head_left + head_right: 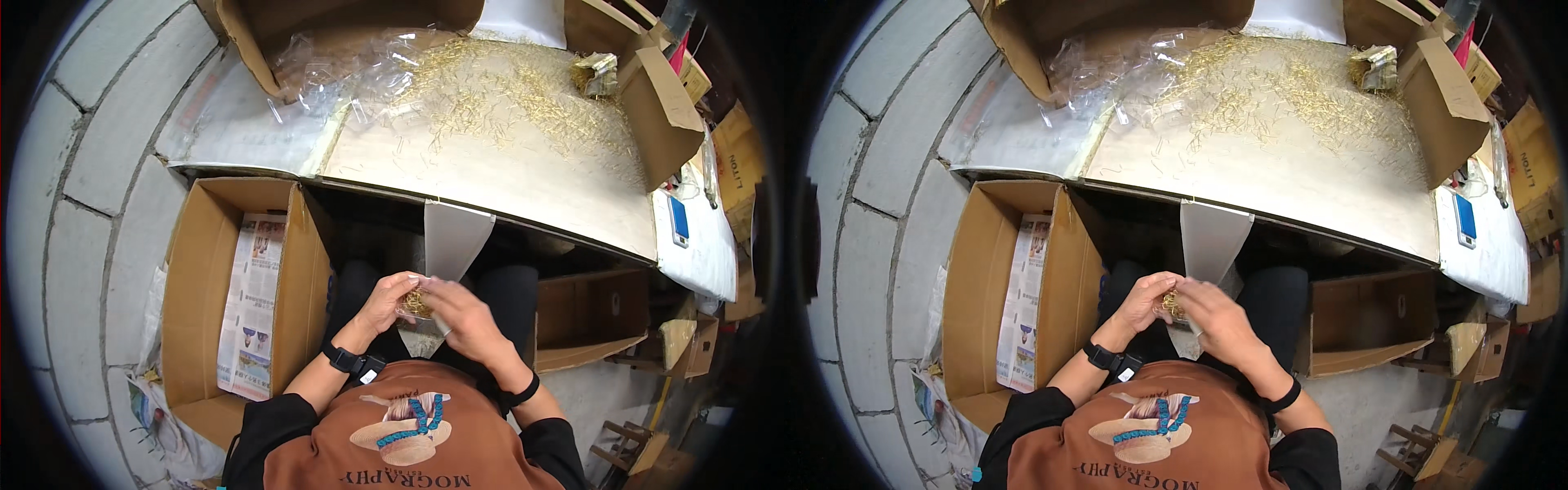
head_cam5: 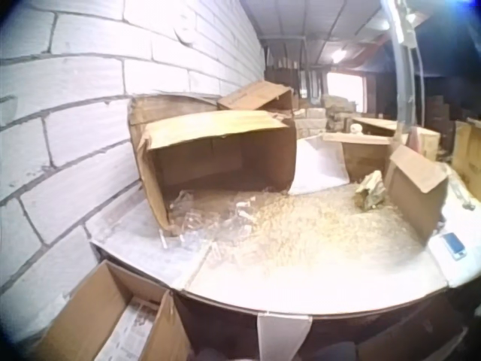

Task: Collect gold-colored metal components from a workbench and place them into small plastic bags.

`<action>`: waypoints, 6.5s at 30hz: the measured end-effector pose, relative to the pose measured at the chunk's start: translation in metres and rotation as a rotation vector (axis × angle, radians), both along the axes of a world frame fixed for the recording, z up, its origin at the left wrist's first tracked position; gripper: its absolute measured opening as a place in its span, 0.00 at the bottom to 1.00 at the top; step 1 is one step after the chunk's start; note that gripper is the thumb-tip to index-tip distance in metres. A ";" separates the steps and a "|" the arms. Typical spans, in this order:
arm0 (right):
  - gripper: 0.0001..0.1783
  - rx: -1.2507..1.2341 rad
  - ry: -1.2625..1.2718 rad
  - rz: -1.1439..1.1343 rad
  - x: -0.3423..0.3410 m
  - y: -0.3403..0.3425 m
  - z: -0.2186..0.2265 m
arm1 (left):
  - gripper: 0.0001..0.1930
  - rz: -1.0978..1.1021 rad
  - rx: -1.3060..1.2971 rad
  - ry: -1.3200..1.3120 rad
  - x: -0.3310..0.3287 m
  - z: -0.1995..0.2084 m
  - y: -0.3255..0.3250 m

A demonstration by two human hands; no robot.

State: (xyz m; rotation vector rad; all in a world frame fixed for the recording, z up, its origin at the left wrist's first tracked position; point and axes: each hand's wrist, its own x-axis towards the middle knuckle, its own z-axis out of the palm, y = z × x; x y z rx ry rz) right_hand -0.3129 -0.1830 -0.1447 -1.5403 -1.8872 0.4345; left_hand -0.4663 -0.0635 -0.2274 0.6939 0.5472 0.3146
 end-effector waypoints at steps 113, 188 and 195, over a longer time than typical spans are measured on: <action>0.23 0.211 0.219 -0.296 0.022 0.003 -0.003 | 0.16 0.039 0.030 0.056 0.032 0.043 0.013; 0.10 -0.252 0.648 -0.713 0.132 0.078 0.030 | 0.12 0.376 1.392 0.751 -0.080 0.135 0.148; 0.17 -0.221 0.028 -0.472 0.179 0.117 0.076 | 0.12 0.135 1.435 0.755 -0.006 0.161 0.201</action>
